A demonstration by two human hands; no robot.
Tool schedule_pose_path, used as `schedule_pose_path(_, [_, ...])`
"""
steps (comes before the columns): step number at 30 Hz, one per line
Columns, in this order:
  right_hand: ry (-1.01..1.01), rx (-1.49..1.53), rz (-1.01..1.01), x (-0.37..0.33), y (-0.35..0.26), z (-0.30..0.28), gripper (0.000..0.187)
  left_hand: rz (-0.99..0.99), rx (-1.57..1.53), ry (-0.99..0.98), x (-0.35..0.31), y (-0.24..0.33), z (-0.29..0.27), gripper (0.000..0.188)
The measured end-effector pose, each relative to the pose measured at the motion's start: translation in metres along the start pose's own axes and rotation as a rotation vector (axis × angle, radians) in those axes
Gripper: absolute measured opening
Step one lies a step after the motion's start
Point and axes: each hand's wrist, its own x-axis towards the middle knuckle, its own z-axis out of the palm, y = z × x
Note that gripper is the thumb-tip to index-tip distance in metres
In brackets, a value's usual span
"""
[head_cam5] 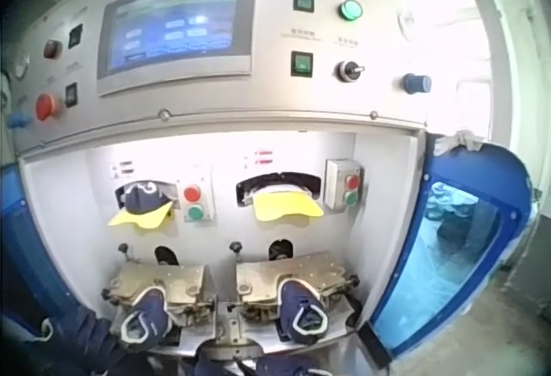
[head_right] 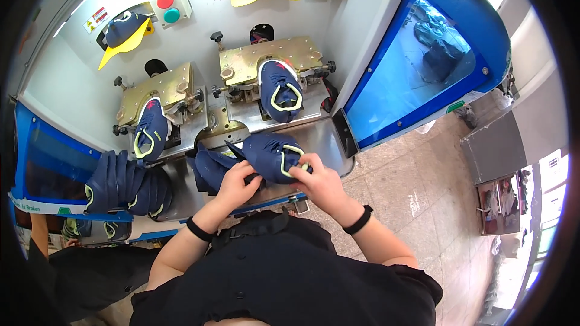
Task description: Operator loads shoe uppers onto a lasting or shaping machine and triggers the automated cycle.
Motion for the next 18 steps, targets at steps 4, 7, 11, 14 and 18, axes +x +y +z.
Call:
schedule_pose_path(4, [0.046,-0.042,-0.182,0.011,-0.028,-0.042,0.042,-0.250,-0.812,-0.050,0.004,0.006,-0.017,0.033])
schedule_pose_path(7, [0.304,-0.024,-0.262,0.050,-0.042,-0.077,0.046,-0.205,-0.845,-0.076,0.008,0.020,-0.047,0.034])
schedule_pose_path(11, [0.495,-0.033,-0.228,0.144,-0.039,-0.115,0.046,-0.234,-0.822,-0.019,-0.004,0.018,-0.064,0.033])
schedule_pose_path(14, [0.505,-0.092,-0.223,0.224,-0.015,-0.128,0.042,-0.259,-0.844,0.026,-0.022,0.020,-0.067,0.031])
schedule_pose_path(18, [0.589,-0.178,-0.238,0.323,0.024,-0.121,0.044,-0.274,-0.815,0.086,-0.046,0.018,-0.072,0.029])
